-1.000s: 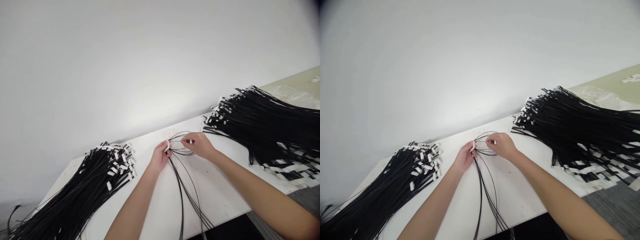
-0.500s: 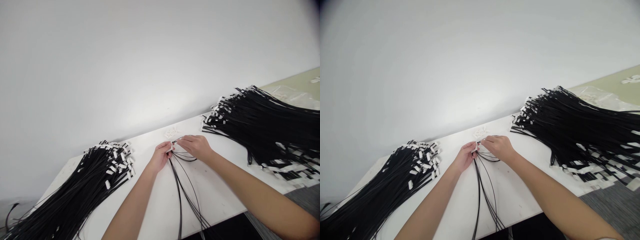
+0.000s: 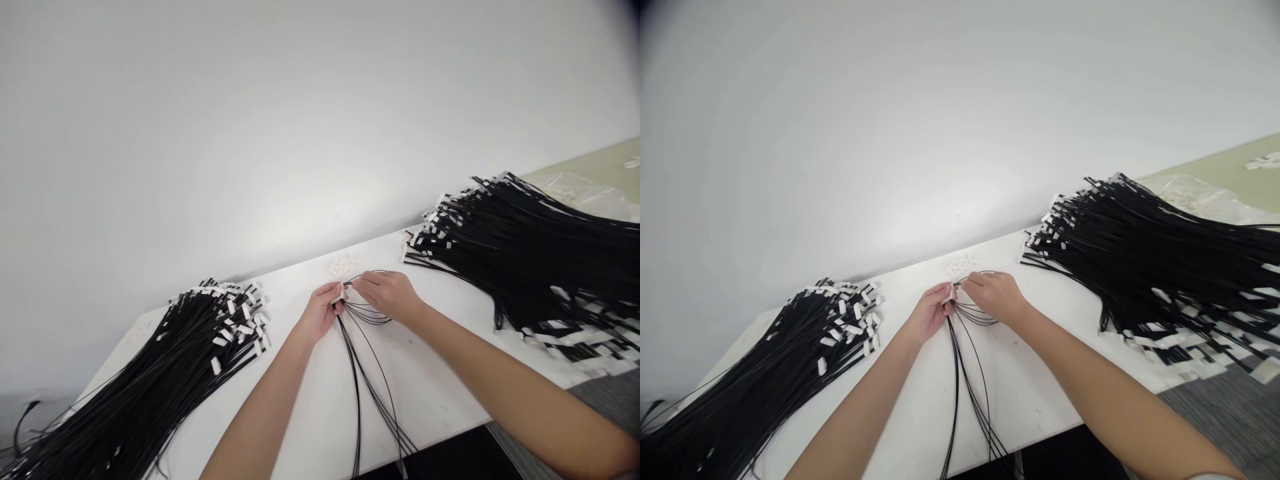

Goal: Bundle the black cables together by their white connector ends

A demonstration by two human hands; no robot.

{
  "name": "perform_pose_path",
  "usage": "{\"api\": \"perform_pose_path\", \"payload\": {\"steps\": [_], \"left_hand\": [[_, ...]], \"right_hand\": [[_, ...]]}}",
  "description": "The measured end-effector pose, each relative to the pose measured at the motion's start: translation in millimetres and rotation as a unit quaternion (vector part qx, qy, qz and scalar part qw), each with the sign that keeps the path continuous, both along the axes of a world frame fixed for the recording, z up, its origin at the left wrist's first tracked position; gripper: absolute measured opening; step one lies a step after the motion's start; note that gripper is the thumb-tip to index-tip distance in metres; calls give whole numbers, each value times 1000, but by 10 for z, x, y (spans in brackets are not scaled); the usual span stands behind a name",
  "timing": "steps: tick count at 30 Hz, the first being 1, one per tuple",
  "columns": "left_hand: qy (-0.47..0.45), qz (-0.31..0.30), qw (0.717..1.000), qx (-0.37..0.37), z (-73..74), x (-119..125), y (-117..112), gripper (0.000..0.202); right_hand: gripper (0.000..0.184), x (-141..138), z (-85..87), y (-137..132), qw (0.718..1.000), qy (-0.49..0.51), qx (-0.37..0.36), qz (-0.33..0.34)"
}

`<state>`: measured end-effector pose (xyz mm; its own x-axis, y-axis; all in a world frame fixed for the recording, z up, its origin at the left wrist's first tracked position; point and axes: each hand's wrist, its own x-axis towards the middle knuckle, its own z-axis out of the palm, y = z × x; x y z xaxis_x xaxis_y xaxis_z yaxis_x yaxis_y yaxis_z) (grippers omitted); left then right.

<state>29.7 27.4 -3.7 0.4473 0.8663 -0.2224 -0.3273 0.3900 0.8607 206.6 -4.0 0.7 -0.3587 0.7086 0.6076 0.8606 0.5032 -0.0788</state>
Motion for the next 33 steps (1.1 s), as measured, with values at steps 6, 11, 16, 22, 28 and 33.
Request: {"api": "perform_pose_path", "payload": {"steps": [6, 11, 16, 22, 28, 33], "left_hand": [[-42, 38, 998, -17, -62, -1, 53, 27], [-60, 46, 997, -29, -78, -17, 76, 26], [-47, 44, 998, -28, -63, -13, 64, 27], [-33, 46, 998, -23, -61, -6, 53, 28], [-31, 43, 998, -17, -64, 0, 54, 28], [-31, 39, 999, -11, -70, -1, 54, 26]], "right_hand": [[24, -19, 79, -31, 995, -21, 80, 50], [17, -100, 20, -67, 983, -48, 52, 168], [13, -91, 49, -28, 959, 235, -68, 142], [20, 189, 189, 135, 663, 748, -27, 2], [31, 543, 339, 226, 468, 883, 3, 14], [38, 448, 404, 125, 565, 806, -172, 40]]}}
